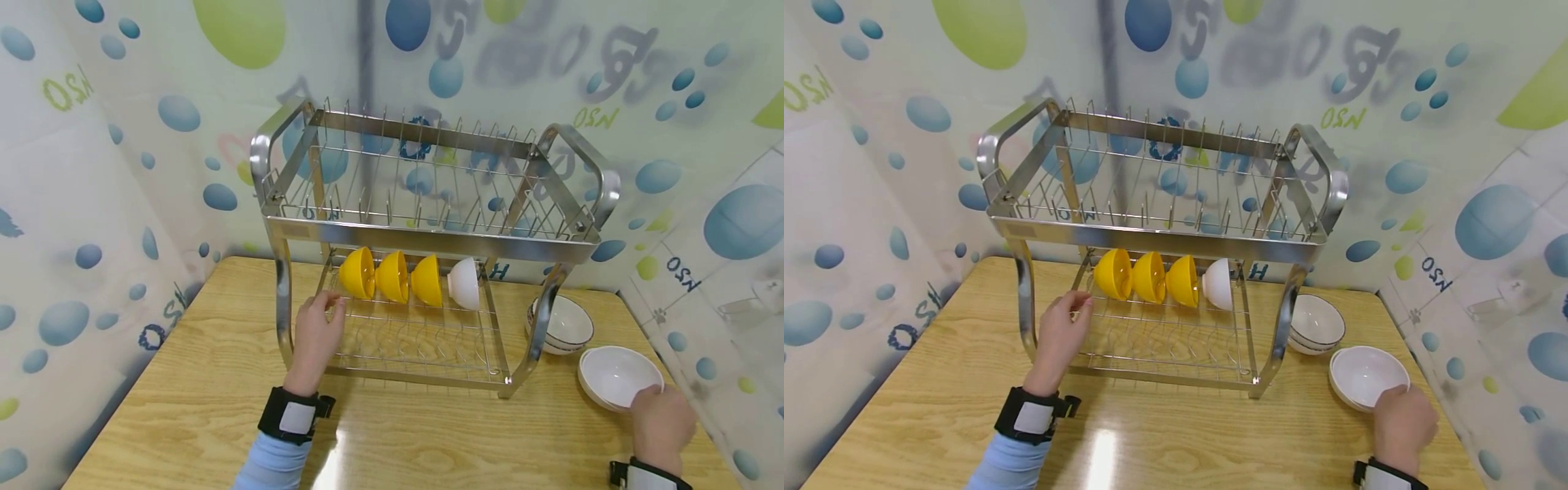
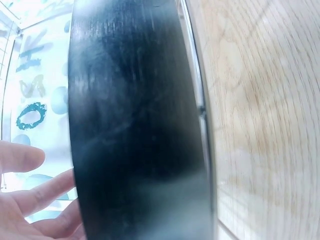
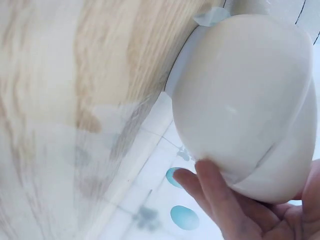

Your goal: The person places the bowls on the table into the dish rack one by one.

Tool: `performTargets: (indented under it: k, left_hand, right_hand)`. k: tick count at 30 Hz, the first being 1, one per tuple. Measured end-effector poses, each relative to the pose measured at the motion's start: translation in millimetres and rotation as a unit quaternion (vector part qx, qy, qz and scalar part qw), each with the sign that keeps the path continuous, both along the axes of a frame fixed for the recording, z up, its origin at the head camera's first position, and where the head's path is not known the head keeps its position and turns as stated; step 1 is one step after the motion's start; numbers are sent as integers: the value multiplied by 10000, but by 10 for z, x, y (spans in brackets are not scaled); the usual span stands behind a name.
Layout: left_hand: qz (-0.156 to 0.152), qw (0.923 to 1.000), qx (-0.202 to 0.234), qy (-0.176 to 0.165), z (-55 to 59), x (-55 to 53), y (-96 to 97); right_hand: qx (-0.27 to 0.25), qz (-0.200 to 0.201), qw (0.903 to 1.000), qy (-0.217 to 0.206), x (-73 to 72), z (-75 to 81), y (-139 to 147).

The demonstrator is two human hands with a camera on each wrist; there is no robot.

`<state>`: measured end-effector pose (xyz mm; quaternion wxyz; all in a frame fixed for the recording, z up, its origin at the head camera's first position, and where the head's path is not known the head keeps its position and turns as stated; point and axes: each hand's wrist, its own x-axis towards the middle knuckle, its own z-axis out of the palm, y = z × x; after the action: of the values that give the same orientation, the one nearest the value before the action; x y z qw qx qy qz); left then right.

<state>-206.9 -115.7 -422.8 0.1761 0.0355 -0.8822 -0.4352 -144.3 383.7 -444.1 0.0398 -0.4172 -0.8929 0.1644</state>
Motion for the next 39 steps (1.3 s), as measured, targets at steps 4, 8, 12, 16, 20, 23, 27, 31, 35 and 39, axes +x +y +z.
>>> performTargets:
  k: [4, 8, 12, 16, 20, 23, 27, 31, 35, 39]
  left_hand:
    - [27, 10000, 30, 26, 33, 16, -2]
    - [25, 10000, 23, 87, 39, 17, 0]
    - [31, 9999, -8, 122, 26, 8, 5]
    - [24, 9999, -30, 151, 17, 4, 13]
    - [14, 9999, -30, 156, 21, 8, 19]
    - [24, 9999, -7, 153, 32, 15, 21]
    - [12, 9999, 19, 151, 33, 19, 26]
    - [0, 9999, 19, 144, 26, 17, 31]
    - [-15, 9999, 3, 142, 24, 17, 38]
    - [-36, 9999, 37, 160, 25, 18, 46]
  right_hand:
    - [23, -25, 10000, 7, -1, 12, -2]
    - [115, -100, 9999, 45, -2, 25, -17]
    - [198, -192, 9993, 241, 11, 37, -33]
    - [227, -225, 9988, 360, 26, 61, -35]
    - [195, -190, 9978, 605, 47, 87, -30]
    - [205, -202, 9976, 622, 49, 114, -34]
    - [173, -244, 9965, 779, 55, 168, -53]
    - [6, -252, 9912, 1301, 81, 225, -93]
    - [-111, -282, 9885, 1479, 95, 286, -143]
    - [-273, -244, 9890, 1435, 115, 350, -180]
